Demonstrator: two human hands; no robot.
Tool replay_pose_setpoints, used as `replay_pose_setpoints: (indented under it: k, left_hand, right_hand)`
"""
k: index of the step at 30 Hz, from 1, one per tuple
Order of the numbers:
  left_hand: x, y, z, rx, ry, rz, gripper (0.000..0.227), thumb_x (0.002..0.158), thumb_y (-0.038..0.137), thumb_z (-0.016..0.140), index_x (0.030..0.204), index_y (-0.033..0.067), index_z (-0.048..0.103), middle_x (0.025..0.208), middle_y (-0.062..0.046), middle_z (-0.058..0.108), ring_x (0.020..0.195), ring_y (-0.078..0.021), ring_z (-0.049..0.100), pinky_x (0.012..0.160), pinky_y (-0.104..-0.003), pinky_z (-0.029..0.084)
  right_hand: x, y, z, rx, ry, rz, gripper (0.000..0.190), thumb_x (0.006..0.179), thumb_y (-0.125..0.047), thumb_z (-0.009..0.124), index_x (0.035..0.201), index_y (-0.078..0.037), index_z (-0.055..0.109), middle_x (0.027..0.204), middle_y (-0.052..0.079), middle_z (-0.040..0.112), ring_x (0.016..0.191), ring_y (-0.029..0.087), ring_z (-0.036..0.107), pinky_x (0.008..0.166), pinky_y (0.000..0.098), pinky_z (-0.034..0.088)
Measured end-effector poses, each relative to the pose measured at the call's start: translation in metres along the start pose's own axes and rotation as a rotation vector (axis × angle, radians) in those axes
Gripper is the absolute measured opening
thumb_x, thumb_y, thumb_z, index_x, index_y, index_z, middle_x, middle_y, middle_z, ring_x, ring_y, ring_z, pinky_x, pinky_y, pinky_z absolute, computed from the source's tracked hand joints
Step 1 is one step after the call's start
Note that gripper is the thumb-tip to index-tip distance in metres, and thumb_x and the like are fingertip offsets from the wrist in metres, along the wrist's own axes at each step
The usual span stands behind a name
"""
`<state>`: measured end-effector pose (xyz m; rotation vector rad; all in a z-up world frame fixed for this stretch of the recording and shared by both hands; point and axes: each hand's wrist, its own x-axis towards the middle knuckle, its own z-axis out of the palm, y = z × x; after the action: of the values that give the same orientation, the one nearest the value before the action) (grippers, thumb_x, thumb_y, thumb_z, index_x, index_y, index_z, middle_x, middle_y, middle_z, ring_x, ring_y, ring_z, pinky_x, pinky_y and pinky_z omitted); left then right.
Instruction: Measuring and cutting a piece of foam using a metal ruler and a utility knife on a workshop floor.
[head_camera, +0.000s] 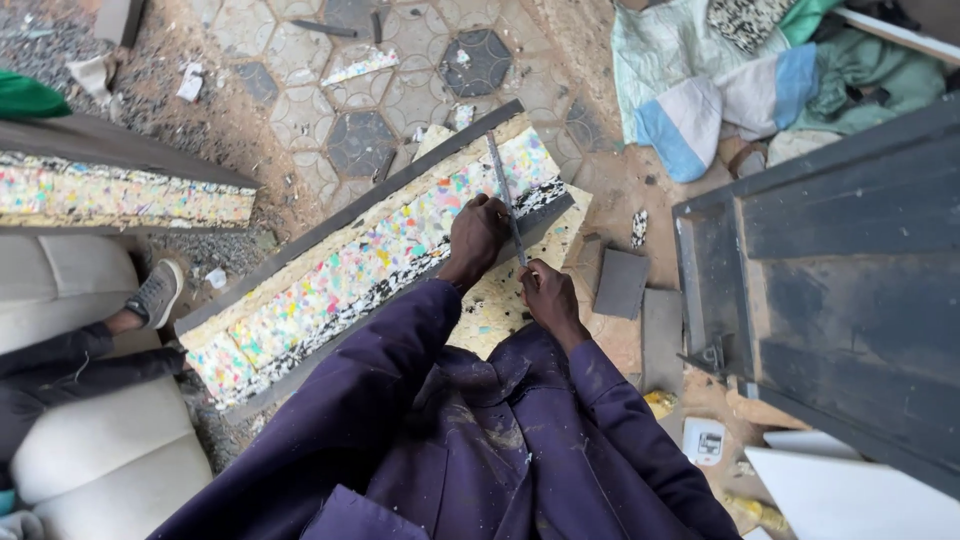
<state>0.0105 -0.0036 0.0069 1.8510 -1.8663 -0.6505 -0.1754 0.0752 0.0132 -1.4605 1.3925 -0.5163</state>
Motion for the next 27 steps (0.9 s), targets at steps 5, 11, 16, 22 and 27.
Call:
replay_pose_setpoints:
  k: [5, 11, 16, 22, 27]
  left_hand:
    - [0.004, -0.007, 0.012, -0.008, -0.082, 0.048, 0.008, 0.093, 0.021, 0.065, 0.097, 0.0151, 0.070, 0.090, -0.009, 0.062, 0.084, -0.0380, 0.070, 0.069, -0.051, 0.059]
    - [0.001, 0.008, -0.018, -0.124, -0.046, 0.036, 0.016, 0.094, 0.015, 0.064, 0.107, 0.0063, 0.067, 0.100, -0.019, 0.059, 0.090, -0.0480, 0.067, 0.069, -0.059, 0.058]
    - [0.002, 0.006, -0.001, -0.051, -0.126, -0.001, 0.025, 0.089, 0.021, 0.077, 0.109, 0.0076, 0.071, 0.111, -0.013, 0.058, 0.103, -0.0443, 0.068, 0.080, -0.055, 0.062]
    - [0.002, 0.025, -0.005, -0.021, -0.180, 0.008, 0.033, 0.086, 0.019, 0.081, 0.114, 0.0077, 0.068, 0.115, -0.012, 0.056, 0.110, -0.0411, 0.067, 0.087, -0.054, 0.062]
    - [0.000, 0.017, 0.009, -0.030, -0.159, 0.097, 0.041, 0.084, 0.014, 0.081, 0.121, 0.0109, 0.064, 0.116, -0.014, 0.051, 0.109, -0.0451, 0.063, 0.087, -0.057, 0.062]
  right_hand:
    - [-0.020, -0.004, 0.000, -0.065, 0.034, 0.002, 0.042, 0.114, -0.033, 0.043, 0.131, 0.001, 0.061, 0.070, 0.016, 0.072, 0.064, 0.036, 0.072, 0.059, 0.0522, 0.058]
    - [-0.037, -0.017, -0.009, -0.084, 0.019, 0.086, 0.042, 0.113, -0.036, 0.046, 0.129, 0.000, 0.061, 0.067, 0.011, 0.072, 0.055, 0.021, 0.070, 0.056, 0.0399, 0.060]
    - [-0.056, -0.007, -0.017, -0.098, -0.029, 0.169, 0.038, 0.108, -0.037, 0.051, 0.121, -0.005, 0.066, 0.058, 0.005, 0.071, 0.046, 0.021, 0.069, 0.054, 0.0381, 0.060]
    - [-0.066, 0.007, -0.021, -0.094, -0.015, 0.223, 0.031, 0.103, -0.033, 0.053, 0.120, -0.010, 0.067, 0.055, 0.004, 0.071, 0.046, 0.019, 0.070, 0.057, 0.0357, 0.061]
    - [-0.069, -0.003, -0.030, -0.050, -0.021, 0.285, 0.036, 0.101, -0.037, 0.057, 0.119, -0.008, 0.069, 0.056, 0.007, 0.072, 0.049, 0.021, 0.072, 0.064, 0.0352, 0.060]
